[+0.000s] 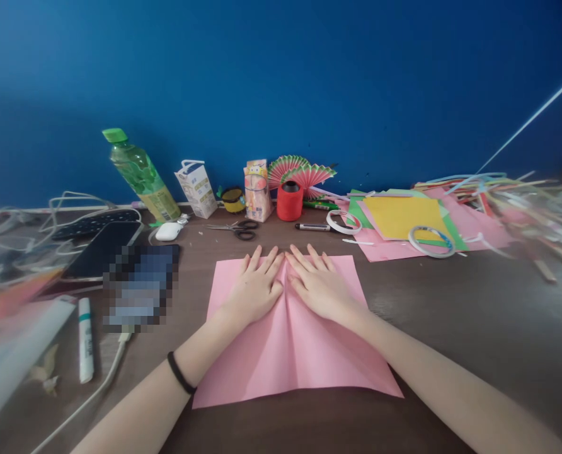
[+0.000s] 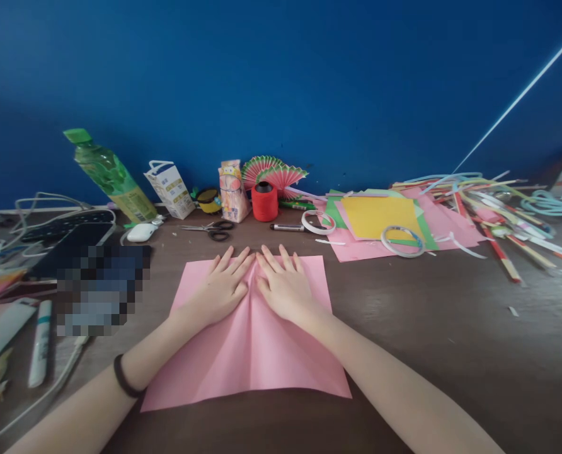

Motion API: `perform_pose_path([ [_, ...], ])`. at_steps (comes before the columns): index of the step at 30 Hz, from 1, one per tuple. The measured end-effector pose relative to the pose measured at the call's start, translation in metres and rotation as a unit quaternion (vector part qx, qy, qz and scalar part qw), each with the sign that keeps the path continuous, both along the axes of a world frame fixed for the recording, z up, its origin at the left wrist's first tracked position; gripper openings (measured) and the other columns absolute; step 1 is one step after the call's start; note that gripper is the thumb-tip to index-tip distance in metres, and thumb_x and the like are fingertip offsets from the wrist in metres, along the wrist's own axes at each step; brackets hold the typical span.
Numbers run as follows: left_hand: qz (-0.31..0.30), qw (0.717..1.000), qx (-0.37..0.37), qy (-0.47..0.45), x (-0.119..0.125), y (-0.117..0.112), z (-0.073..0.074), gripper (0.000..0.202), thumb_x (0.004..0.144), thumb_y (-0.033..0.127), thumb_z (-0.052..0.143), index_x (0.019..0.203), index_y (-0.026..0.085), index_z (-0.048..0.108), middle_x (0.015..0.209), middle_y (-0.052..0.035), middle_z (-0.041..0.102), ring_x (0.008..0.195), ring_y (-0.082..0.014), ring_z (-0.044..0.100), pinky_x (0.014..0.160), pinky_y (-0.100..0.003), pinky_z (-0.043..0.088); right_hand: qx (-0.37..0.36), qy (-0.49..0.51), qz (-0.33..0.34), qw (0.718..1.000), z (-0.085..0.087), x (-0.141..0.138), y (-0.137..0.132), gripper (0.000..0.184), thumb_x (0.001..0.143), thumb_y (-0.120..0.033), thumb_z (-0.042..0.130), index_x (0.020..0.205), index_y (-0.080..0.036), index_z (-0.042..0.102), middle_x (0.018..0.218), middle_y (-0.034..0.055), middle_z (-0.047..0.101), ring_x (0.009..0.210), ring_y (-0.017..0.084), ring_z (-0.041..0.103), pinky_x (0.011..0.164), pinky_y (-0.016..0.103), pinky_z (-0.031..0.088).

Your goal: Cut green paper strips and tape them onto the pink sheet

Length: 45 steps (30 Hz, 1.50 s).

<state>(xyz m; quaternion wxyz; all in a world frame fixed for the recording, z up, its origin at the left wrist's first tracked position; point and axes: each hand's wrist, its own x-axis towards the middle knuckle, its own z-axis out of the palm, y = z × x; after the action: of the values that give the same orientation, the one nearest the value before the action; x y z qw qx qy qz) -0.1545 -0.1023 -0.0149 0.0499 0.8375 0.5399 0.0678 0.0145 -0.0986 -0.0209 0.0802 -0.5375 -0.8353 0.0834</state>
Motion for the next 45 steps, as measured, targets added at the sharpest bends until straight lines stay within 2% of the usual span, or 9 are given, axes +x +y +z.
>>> perform_pose_path([
  [7, -0.004, 1.000, 0.013, 0.023, -0.001, -0.001, 0.000, 0.056, 0.083, 0.023, 0.031, 0.138, 0.016, 0.029, 0.146, -0.0023, 0.027, 0.134, -0.0295, 0.016, 0.107, -0.048, 0.021, 0.005, -0.007, -0.005, 1.000, -0.002, -0.001, -0.002, 0.054, 0.090, -0.038, 0.019, 0.141, -0.021, 0.023, 0.147, -0.0065, 0.016, 0.136, 0.029, 0.011, 0.108, 0.050, 0.017],
  [10, -0.004, 1.000, 0.015, 0.025, -0.004, 0.002, 0.000, 0.056, 0.083, 0.024, 0.032, 0.138, 0.013, 0.028, 0.145, -0.0055, 0.028, 0.134, -0.0268, 0.018, 0.108, -0.046, 0.021, 0.023, -0.003, 0.003, 1.000, -0.003, 0.002, 0.001, 0.055, 0.089, -0.040, 0.023, 0.140, -0.019, 0.025, 0.147, -0.0042, 0.019, 0.135, 0.027, 0.013, 0.107, 0.047, 0.020],
  [13, 0.007, 0.999, 0.030, 0.022, -0.006, 0.006, -0.001, 0.054, 0.085, 0.027, 0.033, 0.136, 0.008, 0.031, 0.143, -0.0114, 0.031, 0.132, -0.0229, 0.026, 0.108, -0.041, 0.022, 0.077, 0.002, 0.006, 0.997, -0.003, 0.004, 0.005, 0.054, 0.089, -0.040, 0.028, 0.137, -0.015, 0.034, 0.144, 0.0008, 0.029, 0.135, 0.026, 0.016, 0.109, 0.046, 0.018],
  [16, -0.001, 0.998, 0.052, 0.035, -0.007, 0.008, -0.002, 0.047, 0.089, 0.027, 0.028, 0.130, 0.009, 0.042, 0.138, -0.0115, 0.039, 0.130, -0.0200, 0.032, 0.108, -0.038, 0.023, 0.094, -0.003, 0.005, 0.996, -0.001, 0.005, 0.007, 0.051, 0.089, -0.036, 0.028, 0.132, -0.011, 0.042, 0.138, 0.0055, 0.041, 0.132, 0.025, 0.025, 0.110, 0.045, 0.015],
  [19, -0.016, 0.997, 0.050, 0.054, -0.007, 0.009, -0.004, 0.048, 0.091, 0.027, 0.022, 0.130, 0.007, 0.041, 0.139, -0.0121, 0.039, 0.130, -0.0194, 0.032, 0.107, -0.037, 0.025, 0.057, -0.011, 0.007, 0.998, -0.001, 0.006, 0.007, 0.056, 0.087, -0.038, 0.031, 0.135, -0.009, 0.036, 0.142, 0.0073, 0.033, 0.132, 0.024, 0.026, 0.108, 0.043, 0.020],
  [22, -0.021, 0.997, 0.045, 0.063, -0.007, 0.008, -0.006, 0.051, 0.092, 0.031, 0.019, 0.134, 0.006, 0.033, 0.143, -0.0134, 0.031, 0.133, -0.0213, 0.024, 0.108, -0.040, 0.022, 0.035, -0.018, 0.015, 0.999, -0.003, 0.007, 0.008, 0.063, 0.087, -0.044, 0.028, 0.140, -0.010, 0.025, 0.146, 0.0053, 0.022, 0.135, 0.025, 0.017, 0.108, 0.045, 0.019],
  [25, -0.016, 0.996, 0.046, 0.068, -0.006, 0.007, -0.007, 0.054, 0.092, 0.034, 0.019, 0.136, 0.006, 0.029, 0.145, -0.0133, 0.026, 0.135, -0.0227, 0.017, 0.109, -0.041, 0.019, 0.024, -0.022, 0.022, 0.999, -0.004, 0.009, 0.010, 0.064, 0.088, -0.046, 0.023, 0.141, -0.012, 0.020, 0.148, 0.0031, 0.017, 0.136, 0.024, 0.013, 0.108, 0.046, 0.017],
  [36, 0.011, 0.996, 0.038, 0.078, -0.003, 0.004, -0.006, 0.053, 0.092, 0.033, 0.019, 0.139, 0.008, 0.024, 0.146, -0.0111, 0.022, 0.135, -0.0226, 0.017, 0.108, -0.044, 0.019, 0.018, -0.025, 0.003, 1.000, -0.003, 0.008, 0.008, 0.063, 0.088, -0.047, 0.021, 0.142, -0.014, 0.019, 0.148, 0.0019, 0.014, 0.136, 0.023, 0.012, 0.108, 0.047, 0.017],
  [45, 0.022, 0.995, 0.047, 0.090, -0.003, 0.001, -0.006, 0.052, 0.092, 0.032, 0.016, 0.139, 0.011, 0.024, 0.146, -0.0095, 0.025, 0.135, -0.0223, 0.018, 0.107, -0.047, 0.021, 0.021, -0.029, -0.005, 0.999, -0.001, 0.006, 0.006, 0.061, 0.089, -0.045, 0.020, 0.141, -0.014, 0.020, 0.148, 0.0026, 0.016, 0.136, 0.023, 0.013, 0.108, 0.048, 0.015],
])
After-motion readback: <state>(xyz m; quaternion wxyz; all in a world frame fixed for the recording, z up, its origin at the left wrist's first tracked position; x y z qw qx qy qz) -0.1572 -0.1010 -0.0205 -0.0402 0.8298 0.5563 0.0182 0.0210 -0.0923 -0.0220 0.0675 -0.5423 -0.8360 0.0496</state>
